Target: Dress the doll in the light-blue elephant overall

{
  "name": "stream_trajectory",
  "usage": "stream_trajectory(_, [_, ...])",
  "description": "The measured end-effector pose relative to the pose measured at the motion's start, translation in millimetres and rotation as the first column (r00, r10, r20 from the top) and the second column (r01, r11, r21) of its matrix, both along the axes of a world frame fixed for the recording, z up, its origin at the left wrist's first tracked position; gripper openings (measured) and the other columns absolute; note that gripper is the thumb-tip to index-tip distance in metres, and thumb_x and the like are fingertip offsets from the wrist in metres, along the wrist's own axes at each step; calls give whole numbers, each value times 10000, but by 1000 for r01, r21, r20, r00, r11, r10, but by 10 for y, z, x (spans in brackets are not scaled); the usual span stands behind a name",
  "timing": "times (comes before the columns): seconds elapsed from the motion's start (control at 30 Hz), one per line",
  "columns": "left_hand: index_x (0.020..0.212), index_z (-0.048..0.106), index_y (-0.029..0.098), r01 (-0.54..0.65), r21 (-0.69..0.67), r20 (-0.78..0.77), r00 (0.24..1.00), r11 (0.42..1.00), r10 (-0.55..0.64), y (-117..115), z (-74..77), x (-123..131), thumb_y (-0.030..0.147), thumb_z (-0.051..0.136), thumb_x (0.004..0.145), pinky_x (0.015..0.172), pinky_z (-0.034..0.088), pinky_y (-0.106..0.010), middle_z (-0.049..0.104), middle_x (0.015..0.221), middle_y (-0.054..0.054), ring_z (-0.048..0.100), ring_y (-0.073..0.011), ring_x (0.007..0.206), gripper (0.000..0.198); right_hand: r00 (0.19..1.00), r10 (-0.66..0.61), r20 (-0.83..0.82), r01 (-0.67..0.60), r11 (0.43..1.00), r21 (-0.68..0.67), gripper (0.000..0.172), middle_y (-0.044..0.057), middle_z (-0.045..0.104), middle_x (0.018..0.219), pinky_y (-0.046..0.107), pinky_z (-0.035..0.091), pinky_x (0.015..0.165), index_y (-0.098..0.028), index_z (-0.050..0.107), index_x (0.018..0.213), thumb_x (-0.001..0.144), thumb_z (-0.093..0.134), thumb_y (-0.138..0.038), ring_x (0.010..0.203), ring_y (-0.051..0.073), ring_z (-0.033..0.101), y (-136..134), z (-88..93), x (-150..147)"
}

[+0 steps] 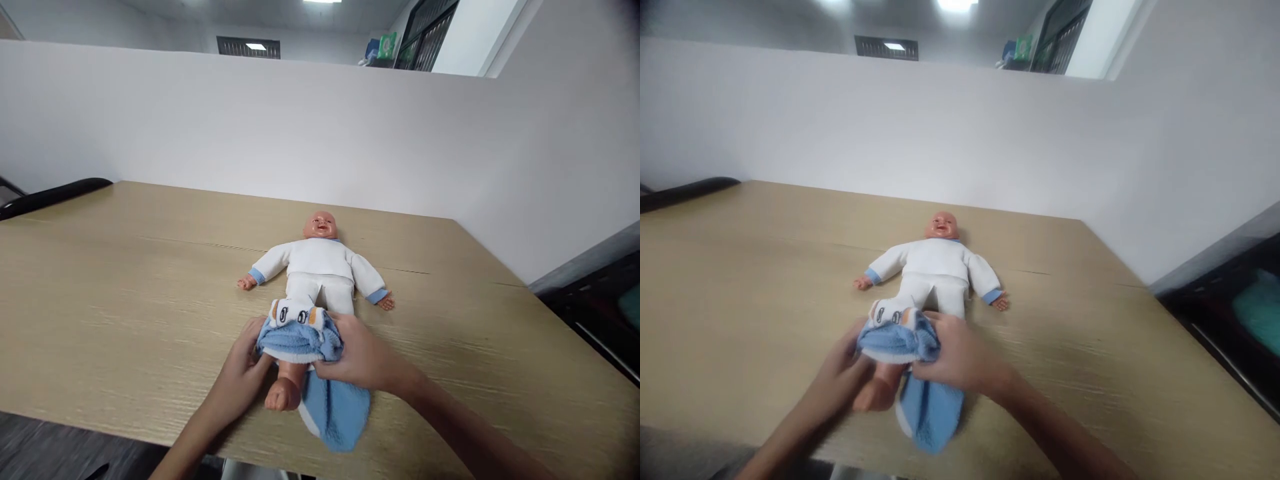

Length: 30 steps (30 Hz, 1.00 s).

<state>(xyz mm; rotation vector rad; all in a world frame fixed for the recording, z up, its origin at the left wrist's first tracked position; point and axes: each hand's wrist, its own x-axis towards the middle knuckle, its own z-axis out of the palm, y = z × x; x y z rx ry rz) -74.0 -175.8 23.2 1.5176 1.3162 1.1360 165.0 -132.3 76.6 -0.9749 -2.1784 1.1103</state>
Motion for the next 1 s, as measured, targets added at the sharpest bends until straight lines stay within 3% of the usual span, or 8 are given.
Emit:
stream_trajectory(0.17, [1360,731,215,147,-52,-41,988,988,-149,136,214,-158,455,682,983,1222,502,-484,710,1468,-129,636,-344,1397,450,998,-51,27,52,998,-31,665,92,747,1346,433,544,1085,-224,667,1398,814,907,-434,1227,319,695,150,-88,292])
stream_trajectory(0.23, [1460,674,246,207,-70,-72,975,976,-212,160,278,-242,483,696,982,1212,516,-469,685,1511,-116,635,-341,1402,533,996,-88,-15,87,992,-89,680,110,719,1396,447,526,1131,-207,667,1408,837,896,-495,1290,332,666,182,-183,419])
stream_trajectory(0.33, [1535,589,283,272,-97,-131,950,958,-283,189,324,-329,495,733,968,1209,519,-469,642,1562,-104,616,-344,1426,623,977,-91,-191,26,947,-320,582,86,754,1287,427,546,1104,-182,697,1341,885,851,-509,1230,303,698,214,-399,534])
stream_trajectory(0.47, [1647,413,304,309,-94,-88,944,946,-317,291,365,-284,525,639,1040,1236,489,-482,465,1705,-130,541,-322,1500,684,872,-300,-387,32,824,-566,857,78,764,1296,431,532,1117,-227,630,1463,727,971,-502,1259,299,700,226,-655,540])
stream_trajectory(0.67, [1662,439,304,389,41,-311,880,920,-358,697,641,6,540,725,991,1283,407,-458,492,1672,-114,463,-315,1552,766,781,-361,-510,-116,718,-686,800,49,786,1062,312,550,896,-217,719,1307,610,1026,-460,973,219,726,196,-646,529])
stream_trajectory(0.77, [1585,571,281,551,50,-464,751,833,-469,972,816,169,585,800,910,1136,506,-423,680,1445,-108,612,-330,1352,775,771,-341,-538,-145,728,-670,719,40,766,1028,298,526,872,-214,731,1268,656,1002,-478,930,202,695,173,-601,542])
stream_trajectory(0.87, [1235,806,257,701,-20,-549,588,713,-594,1222,921,332,591,830,867,981,536,-364,777,1083,-59,693,-300,1079,497,763,-350,-544,-135,736,-663,686,53,763,1070,299,512,868,-216,737,1247,676,986,-503,951,210,672,146,-588,546])
stream_trajectory(1.0, [1006,785,189,847,-206,-321,415,491,-851,1447,923,498,547,819,869,779,527,-275,746,905,-17,679,-206,836,385,734,-377,-565,-149,722,-676,703,40,759,1112,265,498,853,-243,730,1291,682,1002,-465,988,196,661,131,-591,567])
